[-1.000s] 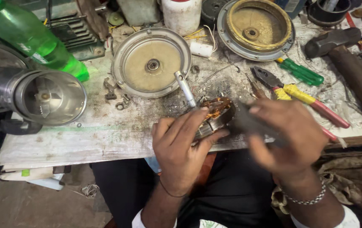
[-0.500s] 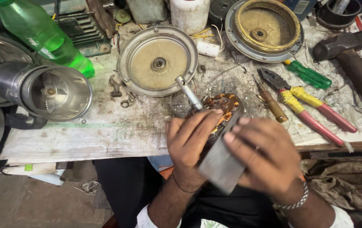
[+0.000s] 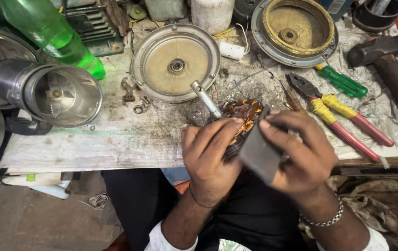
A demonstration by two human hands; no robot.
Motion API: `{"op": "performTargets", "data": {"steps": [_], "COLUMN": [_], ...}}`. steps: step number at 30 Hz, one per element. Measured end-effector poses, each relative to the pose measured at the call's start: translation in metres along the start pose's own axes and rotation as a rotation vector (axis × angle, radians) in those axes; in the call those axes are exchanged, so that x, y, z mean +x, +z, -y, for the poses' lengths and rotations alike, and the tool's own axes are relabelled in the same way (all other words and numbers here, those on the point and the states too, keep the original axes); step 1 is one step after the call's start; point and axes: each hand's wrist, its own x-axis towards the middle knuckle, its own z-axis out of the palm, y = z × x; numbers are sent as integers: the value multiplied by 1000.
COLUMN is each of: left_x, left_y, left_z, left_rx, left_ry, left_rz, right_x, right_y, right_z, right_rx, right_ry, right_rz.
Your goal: The person holds a motor rotor in their left hand and uses a sanding block in their right hand to sand the copper windings and metal surfaces. The person rotates the rotor to access different areas and continues sanding throughout the clip.
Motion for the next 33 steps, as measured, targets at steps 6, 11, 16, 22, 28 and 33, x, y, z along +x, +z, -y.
{"op": "performTargets", "data": {"steps": [6, 11, 16, 22, 28, 33], "left_x": [5, 8, 7, 7, 7, 6], "left_y": [-6, -10, -16, -11, -18, -14], "left_z": [-3, -7, -8, -9, -10, -7], "left_rx": [-9, 56, -34, 47, 4, 80], "left_ry": [-4, -5, -19, 4, -7, 5], "left_rz": [22, 56, 35, 36, 70, 62], "right_x": [1, -2, 3, -4, -21, 8], "right_y": [-1, -1, -2, -3, 0, 0], "right_z": [3, -1, 11, 3, -2, 5], "right_rx": [20, 30, -1, 61, -8, 48], "right_ry": [-131, 12, -84, 138, -150, -1], "right_rz": [47, 12, 80, 10, 65, 8]}}
